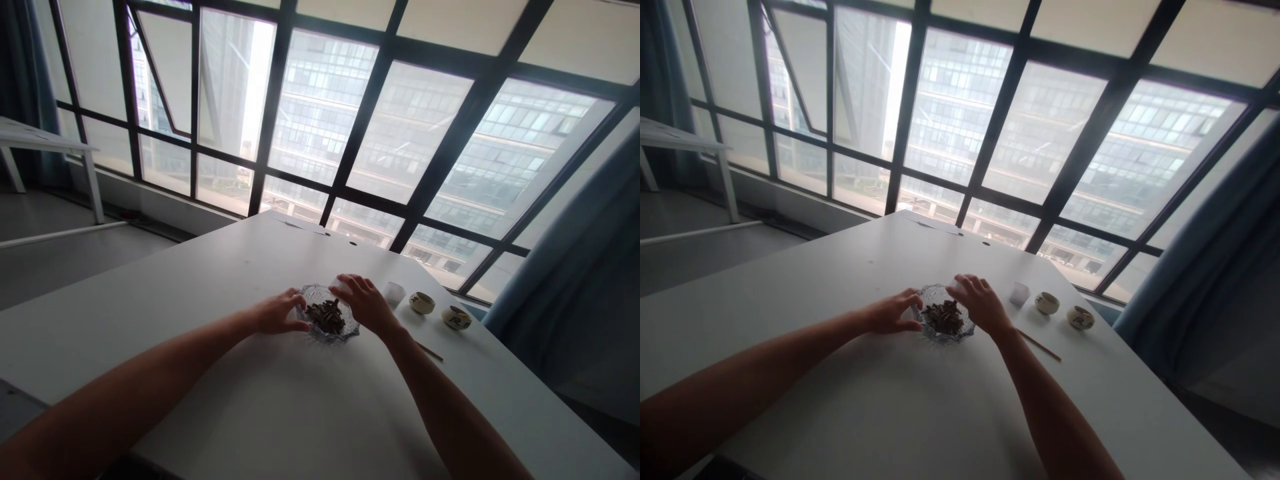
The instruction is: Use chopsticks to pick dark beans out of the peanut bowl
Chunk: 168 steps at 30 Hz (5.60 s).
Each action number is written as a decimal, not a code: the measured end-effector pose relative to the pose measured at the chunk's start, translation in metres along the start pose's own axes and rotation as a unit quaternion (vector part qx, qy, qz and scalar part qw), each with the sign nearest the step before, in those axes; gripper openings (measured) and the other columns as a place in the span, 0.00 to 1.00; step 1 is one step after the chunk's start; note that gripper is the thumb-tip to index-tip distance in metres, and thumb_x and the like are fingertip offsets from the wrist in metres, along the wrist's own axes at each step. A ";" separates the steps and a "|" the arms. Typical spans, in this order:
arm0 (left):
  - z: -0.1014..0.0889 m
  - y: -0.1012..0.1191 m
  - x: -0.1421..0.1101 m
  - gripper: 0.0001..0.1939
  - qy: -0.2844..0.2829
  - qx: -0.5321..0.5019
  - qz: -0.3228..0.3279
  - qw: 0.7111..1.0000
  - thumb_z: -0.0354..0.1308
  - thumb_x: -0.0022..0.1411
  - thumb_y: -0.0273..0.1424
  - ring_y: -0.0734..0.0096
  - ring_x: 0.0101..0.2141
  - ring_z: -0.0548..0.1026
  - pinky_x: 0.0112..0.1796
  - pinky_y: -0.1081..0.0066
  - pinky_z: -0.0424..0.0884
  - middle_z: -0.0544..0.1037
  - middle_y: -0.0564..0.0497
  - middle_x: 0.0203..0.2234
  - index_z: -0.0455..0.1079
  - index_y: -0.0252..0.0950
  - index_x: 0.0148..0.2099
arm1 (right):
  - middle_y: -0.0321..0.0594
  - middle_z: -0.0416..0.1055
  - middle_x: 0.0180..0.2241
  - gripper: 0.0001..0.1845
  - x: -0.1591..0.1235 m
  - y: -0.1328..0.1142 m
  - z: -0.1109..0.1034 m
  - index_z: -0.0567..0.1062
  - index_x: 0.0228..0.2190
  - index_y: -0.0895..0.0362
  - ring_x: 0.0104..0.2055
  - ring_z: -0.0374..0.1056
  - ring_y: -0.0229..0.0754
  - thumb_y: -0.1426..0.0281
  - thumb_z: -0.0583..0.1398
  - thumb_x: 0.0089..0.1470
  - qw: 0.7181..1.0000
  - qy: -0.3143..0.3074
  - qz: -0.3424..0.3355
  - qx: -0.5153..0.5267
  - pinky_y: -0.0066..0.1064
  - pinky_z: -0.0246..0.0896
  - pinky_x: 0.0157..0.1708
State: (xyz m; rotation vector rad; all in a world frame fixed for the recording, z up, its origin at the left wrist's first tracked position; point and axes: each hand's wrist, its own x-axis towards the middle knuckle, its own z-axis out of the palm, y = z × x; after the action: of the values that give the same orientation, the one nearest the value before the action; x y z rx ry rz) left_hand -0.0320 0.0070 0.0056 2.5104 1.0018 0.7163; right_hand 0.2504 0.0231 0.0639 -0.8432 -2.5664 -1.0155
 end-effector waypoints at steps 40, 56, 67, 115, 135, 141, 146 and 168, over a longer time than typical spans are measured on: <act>-0.006 0.008 -0.002 0.31 -0.024 0.043 -0.033 0.998 0.53 0.58 0.59 0.46 0.51 0.73 0.49 0.52 0.71 0.63 0.39 0.60 0.66 0.40 0.51 | 0.52 0.69 0.47 0.25 -0.051 0.044 0.038 0.66 0.52 0.57 0.42 0.71 0.53 0.67 0.61 0.53 0.953 0.175 0.198 0.146 0.44 0.73 0.35; -0.004 0.005 -0.002 0.30 -0.018 0.044 -0.022 0.999 0.53 0.59 0.58 0.49 0.50 0.74 0.50 0.52 0.70 0.65 0.38 0.58 0.66 0.40 0.51 | 0.52 0.67 0.54 0.27 -0.037 0.027 0.038 0.70 0.54 0.58 0.52 0.65 0.53 0.82 0.57 0.52 0.993 0.074 0.080 0.047 0.44 0.67 0.48; -0.003 0.002 -0.002 0.31 -0.010 0.045 -0.020 0.999 0.53 0.59 0.59 0.48 0.50 0.74 0.49 0.53 0.71 0.64 0.38 0.59 0.67 0.40 0.51 | 0.50 0.66 0.58 0.31 -0.035 0.021 0.033 0.72 0.55 0.55 0.53 0.63 0.53 0.88 0.54 0.52 0.996 0.078 0.031 -0.029 0.43 0.63 0.47; -0.005 0.004 -0.001 0.31 -0.017 0.035 -0.012 0.999 0.53 0.59 0.59 0.55 0.43 0.75 0.45 0.57 0.72 0.68 0.41 0.52 0.66 0.39 0.50 | 0.48 0.71 0.50 0.24 -0.011 0.025 -0.007 0.68 0.52 0.54 0.41 0.73 0.49 0.73 0.63 0.53 0.956 0.129 0.145 0.221 0.40 0.73 0.36; -0.012 0.032 0.004 0.20 0.175 0.106 0.103 0.973 0.50 0.67 0.48 0.59 0.43 0.73 0.45 0.58 0.73 0.75 0.41 0.40 0.71 0.37 0.41 | 0.49 0.71 0.52 0.31 -0.003 0.021 -0.017 0.70 0.51 0.54 0.46 0.71 0.50 0.58 0.70 0.49 0.834 0.029 0.110 0.540 0.45 0.73 0.39; -0.005 0.067 0.001 0.16 0.124 0.130 0.165 0.970 0.49 0.67 0.35 0.57 0.47 0.75 0.46 0.58 0.74 0.75 0.43 0.50 0.70 0.38 0.52 | 0.50 0.70 0.53 0.28 0.011 0.003 -0.044 0.70 0.51 0.53 0.48 0.71 0.52 0.58 0.68 0.52 0.851 0.040 0.067 0.519 0.45 0.73 0.39; 0.000 0.070 -0.002 0.21 0.104 0.107 0.123 0.981 0.51 0.65 0.34 0.58 0.42 0.78 0.39 0.60 0.76 0.70 0.43 0.59 0.65 0.41 0.59 | 0.50 0.71 0.52 0.24 0.018 -0.009 -0.063 0.70 0.49 0.52 0.49 0.72 0.53 0.57 0.66 0.54 0.867 0.052 0.067 0.492 0.43 0.74 0.39; 0.008 0.061 0.006 0.12 0.128 -0.075 0.069 0.987 0.54 0.63 0.30 0.61 0.36 0.75 0.38 0.64 0.72 0.77 0.41 0.38 0.70 0.30 0.48 | 0.46 0.72 0.49 0.22 0.019 -0.029 -0.033 0.66 0.47 0.53 0.39 0.70 0.45 0.72 0.64 0.51 0.907 0.053 0.066 0.412 0.37 0.68 0.36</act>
State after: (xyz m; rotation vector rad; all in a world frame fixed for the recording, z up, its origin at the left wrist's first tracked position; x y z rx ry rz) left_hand 0.0094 -0.0317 0.0306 2.4155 0.8238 1.1355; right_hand 0.2182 -0.0087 0.0799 -0.6618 -2.4315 0.1050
